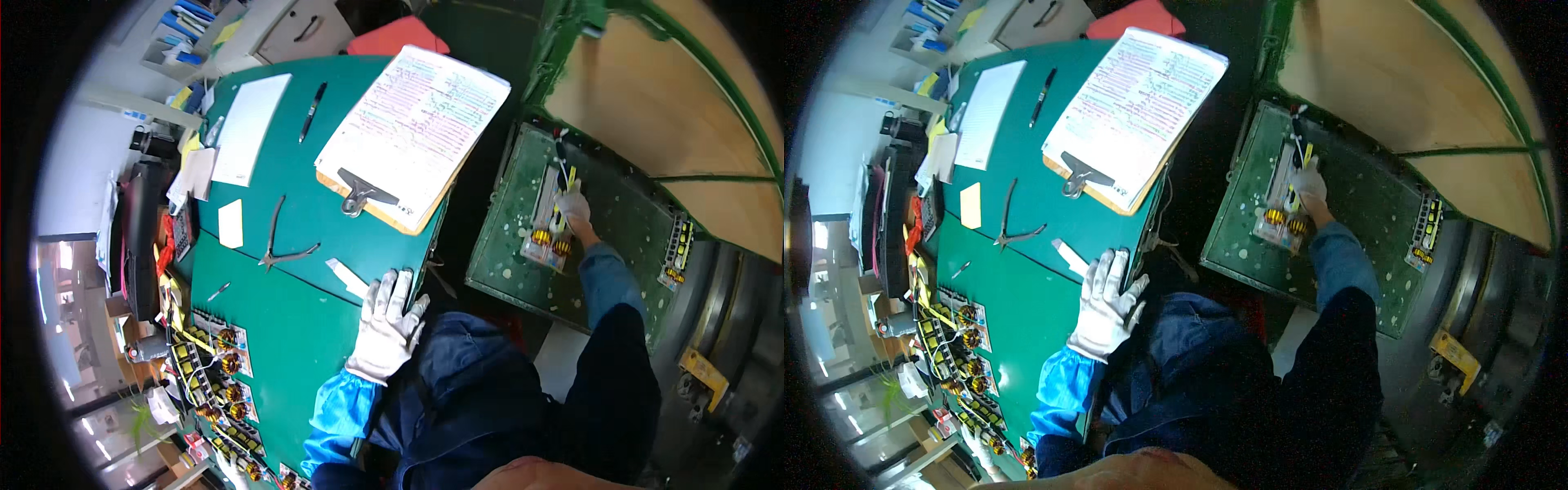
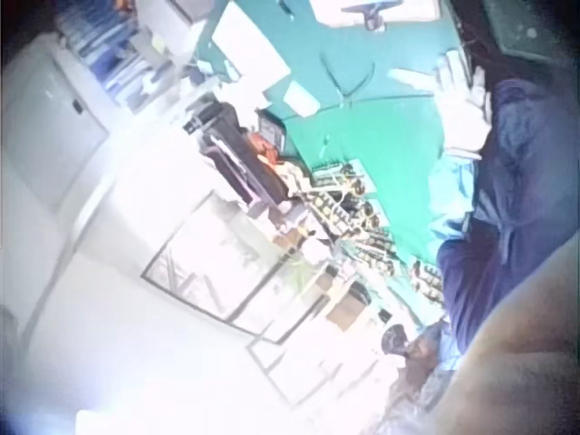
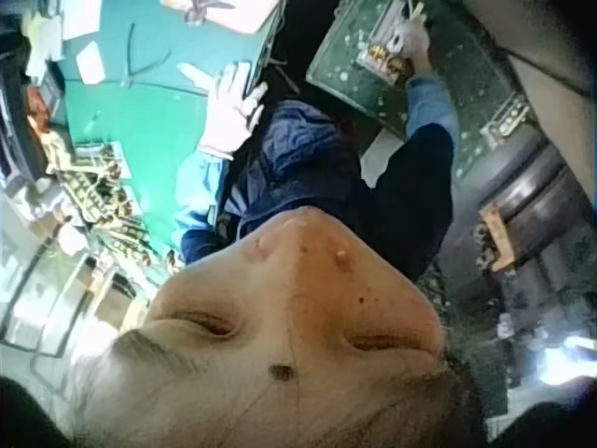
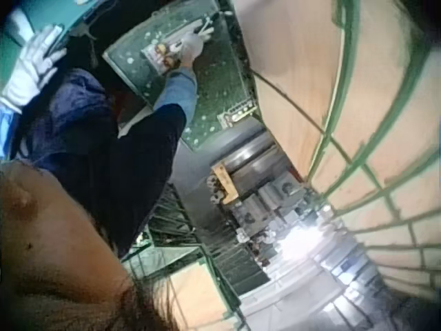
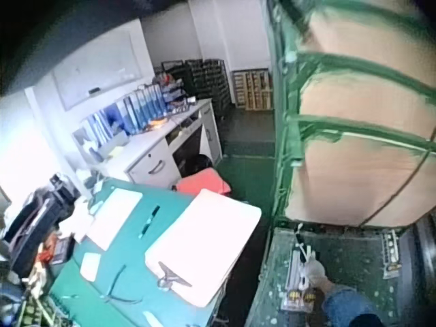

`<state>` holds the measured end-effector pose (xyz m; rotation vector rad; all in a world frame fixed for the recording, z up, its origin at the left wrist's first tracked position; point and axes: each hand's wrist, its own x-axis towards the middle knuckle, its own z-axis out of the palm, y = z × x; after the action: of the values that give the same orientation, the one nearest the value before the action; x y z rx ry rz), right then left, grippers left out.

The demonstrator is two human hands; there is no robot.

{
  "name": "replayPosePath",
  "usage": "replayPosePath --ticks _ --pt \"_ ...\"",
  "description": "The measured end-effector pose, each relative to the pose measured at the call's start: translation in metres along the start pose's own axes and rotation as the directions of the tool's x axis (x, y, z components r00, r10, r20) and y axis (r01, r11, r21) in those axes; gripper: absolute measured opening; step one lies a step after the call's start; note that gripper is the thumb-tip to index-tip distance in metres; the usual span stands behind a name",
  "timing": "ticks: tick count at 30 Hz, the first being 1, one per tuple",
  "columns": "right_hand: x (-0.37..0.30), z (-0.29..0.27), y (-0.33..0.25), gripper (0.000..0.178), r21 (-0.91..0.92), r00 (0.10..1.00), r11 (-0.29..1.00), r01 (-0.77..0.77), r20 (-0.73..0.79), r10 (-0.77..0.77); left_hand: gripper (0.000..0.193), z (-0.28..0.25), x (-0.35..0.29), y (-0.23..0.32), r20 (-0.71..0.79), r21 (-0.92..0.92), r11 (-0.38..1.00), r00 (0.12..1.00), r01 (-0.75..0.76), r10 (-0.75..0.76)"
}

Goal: Assembling electronic components onto a circuit board and installing the finished units into a testing or storage rack.

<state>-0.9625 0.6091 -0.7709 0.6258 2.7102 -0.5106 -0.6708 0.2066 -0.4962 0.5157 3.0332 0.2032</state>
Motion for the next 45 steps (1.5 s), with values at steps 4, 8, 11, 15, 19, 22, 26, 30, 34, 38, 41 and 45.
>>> replayPosePath --ticks 4,8,11,15,19,22,26,30,34,38,41,45 --pt "0.047 0.019 -0.033 0.089 -0.069 0.998 0.997 0.033 0.059 -0.029 0.045 0.004 0.006 -0.008 -0.024 -0.056 0.998 1.0 0.002 -0.003" --pt "0.053 0.051 -0.036 0.097 -0.218 0.985 0.968 0.121 0.146 -0.09 0.046 0.009 0.011 -0.014 -0.022 -0.075 0.997 1.0 0.014 -0.015" --pt "0.041 0.067 -0.034 0.094 -0.21 0.982 0.967 0.145 0.148 -0.115 0.046 0.012 0.013 -0.016 -0.024 -0.046 0.999 1.0 0.013 -0.015" --pt "0.053 0.055 -0.032 0.093 -0.211 0.994 0.976 0.048 0.11 -0.026 0.042 0.012 0.01 -0.014 -0.017 -0.029 0.999 1.0 0.023 -0.023" --pt "0.101 0.036 -0.025 0.093 -0.171 1.0 0.985 -0.001 0.029 0.006 0.043 0.017 0.01 -0.014 -0.007 -0.043 0.999 1.0 0.027 -0.028" --pt "0.124 0.028 -0.04 0.093 -0.144 0.999 0.989 0.02 -0.04 -0.026 0.044 0.018 0.007 -0.014 -0.005 -0.021 1.0 1.0 0.022 -0.022" --pt "0.14 0.021 -0.066 0.097 -0.166 0.998 0.984 0.057 -0.011 -0.06 0.047 0.016 0.008 -0.015 0.025 -0.023 1.0 1.0 0.015 -0.015" --pt "0.132 0.032 -0.087 0.092 -0.062 0.997 0.995 0.082 0.019 -0.081 0.045 0.019 0.002 -0.015 0.009 -0.023 1.0 1.0 0.016 -0.015" --pt "0.165 0.043 -0.061 0.082 -0.039 0.991 0.991 0.125 -0.037 -0.127 0.04 0.021 0.008 -0.012 -0.025 -0.014 1.0 1.0 0.017 -0.017" --pt "0.164 0.056 -0.064 0.07 -0.111 0.996 0.99 0.086 0.012 -0.085 0.039 0.017 0.008 -0.01 0.02 0.001 0.999 0.999 0.038 -0.038" --pt "0.185 0.051 -0.05 0.057 -0.117 0.976 0.974 0.196 0.12 -0.182 0.039 0.02 0.012 -0.01 -0.02 0.006 1.0 1.0 0.022 -0.022" --pt "0.165 0.083 -0.046 0.044 -0.103 0.892 0.891 0.443 -0.051 -0.449 0.04 0.019 0.004 -0.011 -0.009 0.017 0.999 0.999 0.035 -0.035"
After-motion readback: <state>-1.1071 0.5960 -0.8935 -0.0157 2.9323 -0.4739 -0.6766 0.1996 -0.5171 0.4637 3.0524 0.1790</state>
